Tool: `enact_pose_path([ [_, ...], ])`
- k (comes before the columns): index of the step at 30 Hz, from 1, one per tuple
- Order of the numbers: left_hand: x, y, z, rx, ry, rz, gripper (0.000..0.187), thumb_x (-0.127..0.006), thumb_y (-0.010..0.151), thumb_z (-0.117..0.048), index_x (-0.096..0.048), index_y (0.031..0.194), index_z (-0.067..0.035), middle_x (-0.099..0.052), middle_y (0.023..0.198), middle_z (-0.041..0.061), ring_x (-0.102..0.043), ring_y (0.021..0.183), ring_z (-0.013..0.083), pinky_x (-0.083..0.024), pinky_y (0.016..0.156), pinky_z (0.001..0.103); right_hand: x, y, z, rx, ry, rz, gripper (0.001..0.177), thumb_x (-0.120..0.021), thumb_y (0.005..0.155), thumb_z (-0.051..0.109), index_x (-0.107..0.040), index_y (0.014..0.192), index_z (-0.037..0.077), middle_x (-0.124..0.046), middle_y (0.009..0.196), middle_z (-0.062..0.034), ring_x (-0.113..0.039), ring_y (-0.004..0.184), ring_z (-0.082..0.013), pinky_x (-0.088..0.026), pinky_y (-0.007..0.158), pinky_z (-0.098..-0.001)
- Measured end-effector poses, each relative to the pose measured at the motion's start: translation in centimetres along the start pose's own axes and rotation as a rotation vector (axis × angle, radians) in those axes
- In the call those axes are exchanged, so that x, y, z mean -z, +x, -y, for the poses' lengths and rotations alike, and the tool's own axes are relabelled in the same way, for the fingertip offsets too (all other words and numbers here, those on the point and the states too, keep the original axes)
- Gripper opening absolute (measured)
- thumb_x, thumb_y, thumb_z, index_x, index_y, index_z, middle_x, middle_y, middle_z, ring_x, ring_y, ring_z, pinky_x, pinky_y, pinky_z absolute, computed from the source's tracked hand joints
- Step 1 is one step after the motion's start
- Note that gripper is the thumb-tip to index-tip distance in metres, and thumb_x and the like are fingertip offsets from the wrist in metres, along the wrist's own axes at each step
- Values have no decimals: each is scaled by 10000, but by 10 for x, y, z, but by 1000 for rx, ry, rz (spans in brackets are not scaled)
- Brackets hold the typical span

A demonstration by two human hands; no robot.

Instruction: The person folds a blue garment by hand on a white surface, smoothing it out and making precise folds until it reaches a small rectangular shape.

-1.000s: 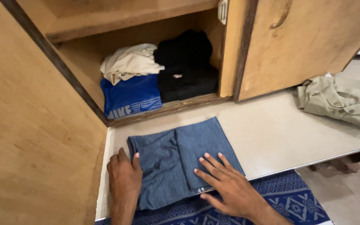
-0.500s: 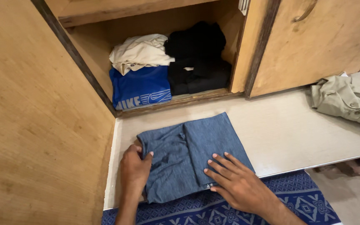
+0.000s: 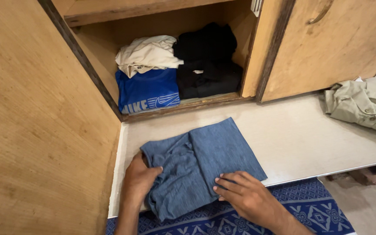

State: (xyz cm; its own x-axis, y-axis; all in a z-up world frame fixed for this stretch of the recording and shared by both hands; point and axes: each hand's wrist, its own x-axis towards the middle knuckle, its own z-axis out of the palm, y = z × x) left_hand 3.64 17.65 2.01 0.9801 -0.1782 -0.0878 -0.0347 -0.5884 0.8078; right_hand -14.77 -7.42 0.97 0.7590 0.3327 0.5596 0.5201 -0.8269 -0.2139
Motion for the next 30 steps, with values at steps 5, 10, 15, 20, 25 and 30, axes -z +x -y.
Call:
enact_pose_path([
  [5,18,-9,-19,224,25,199,532,-815,717,-177,-639,1176,27,-753,837,164,-699,626,276,-554,529,385,13,-6,-29,-59,68,90,221,-748,829,79,-794,1045,72,-787,1112,-59,-708,1096,-202,-552,941,-343],
  [10,17,-15,-25,383,232,281,602,-845,788,-308,-578,1216,21,-736,871,227,-707,718,326,-567,620,427,25,-12,-61,-38,26,134,164,-717,857,96,-794,1001,98,-790,1128,-27,-710,1133,-182,-542,990,-350],
  [15,-6,-11,-13,-402,406,-275,524,-777,809,-273,-644,1220,22,-654,1169,235,-625,1067,452,-527,887,514,47,-14,-80,-161,48,174,183,-725,833,118,-807,993,87,-783,1134,-43,-704,1123,-199,-536,975,-354],
  [20,-23,-19,-20,-279,293,-82,331,-760,833,-270,-744,1071,-41,-708,1085,162,-695,1003,376,-557,854,466,57,-15,-87,-323,-54,97,197,-720,788,91,-803,966,101,-783,1151,-16,-692,1161,-219,-543,993,-363],
  [25,-32,-25,-29,-6,281,88,288,-816,821,-321,-779,964,-74,-736,952,163,-716,921,367,-572,820,447,55,-16,-88,-375,-127,5,219,-696,803,43,-799,989,94,-759,1200,-55,-663,1200,-267,-534,999,-380],
  [30,-34,-23,-19,141,-91,449,233,-783,769,-78,-647,949,-23,-727,737,119,-669,509,253,-538,483,414,58,-17,-88,-458,-158,-17,238,-684,799,-5,-774,1010,62,-730,1248,-85,-637,1214,-291,-530,996,-378],
])
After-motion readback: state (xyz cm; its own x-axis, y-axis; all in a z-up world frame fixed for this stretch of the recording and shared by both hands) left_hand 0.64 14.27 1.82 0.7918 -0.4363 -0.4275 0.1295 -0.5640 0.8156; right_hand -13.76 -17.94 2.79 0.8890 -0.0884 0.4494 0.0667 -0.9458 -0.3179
